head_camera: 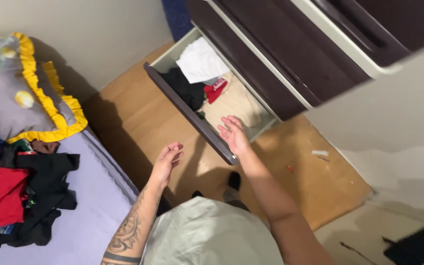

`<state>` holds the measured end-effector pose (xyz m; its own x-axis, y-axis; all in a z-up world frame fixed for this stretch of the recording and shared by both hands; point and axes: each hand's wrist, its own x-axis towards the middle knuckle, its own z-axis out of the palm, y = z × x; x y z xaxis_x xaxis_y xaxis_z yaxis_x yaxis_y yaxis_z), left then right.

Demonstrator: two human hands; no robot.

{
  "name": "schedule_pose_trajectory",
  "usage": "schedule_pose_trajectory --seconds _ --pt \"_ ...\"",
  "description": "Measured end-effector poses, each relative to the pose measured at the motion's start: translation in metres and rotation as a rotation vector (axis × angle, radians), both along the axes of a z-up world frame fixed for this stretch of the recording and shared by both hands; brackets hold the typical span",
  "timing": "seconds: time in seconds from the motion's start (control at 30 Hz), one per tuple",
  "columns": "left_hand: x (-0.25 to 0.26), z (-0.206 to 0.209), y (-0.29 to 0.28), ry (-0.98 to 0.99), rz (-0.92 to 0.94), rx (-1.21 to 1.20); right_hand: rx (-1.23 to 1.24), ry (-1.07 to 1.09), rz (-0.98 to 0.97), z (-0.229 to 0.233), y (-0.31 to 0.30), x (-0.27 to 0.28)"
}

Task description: Organize and fold clothes from a plastic dresser onto a bed.

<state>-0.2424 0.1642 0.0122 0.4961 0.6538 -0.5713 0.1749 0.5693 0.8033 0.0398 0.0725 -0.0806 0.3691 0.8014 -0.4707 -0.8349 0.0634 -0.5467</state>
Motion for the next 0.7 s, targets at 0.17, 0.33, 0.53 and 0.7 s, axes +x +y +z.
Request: schedule_pose_trajectory --seconds 0.17,0.33,0.53,0.7 --pt "-0.005 -0.024 0.026 0.042 0.081 -0.014 -0.094 0.020 0.078 -0.052 0.074 0.002" --pt "0.005 -0.048 0.060 -0.026 0.218 -0.069 -0.155 0.052 0.106 -0.152 0.179 0.034" --pt "0.027 -0.076 0.080 0.041 0.317 -0.084 -0.266 0.087 0.026 -0.218 0.284 0.070" --pt "0.028 -0.096 0.081 0.033 0.331 -0.107 -0.440 0.104 0.033 -0.240 0.311 0.079"
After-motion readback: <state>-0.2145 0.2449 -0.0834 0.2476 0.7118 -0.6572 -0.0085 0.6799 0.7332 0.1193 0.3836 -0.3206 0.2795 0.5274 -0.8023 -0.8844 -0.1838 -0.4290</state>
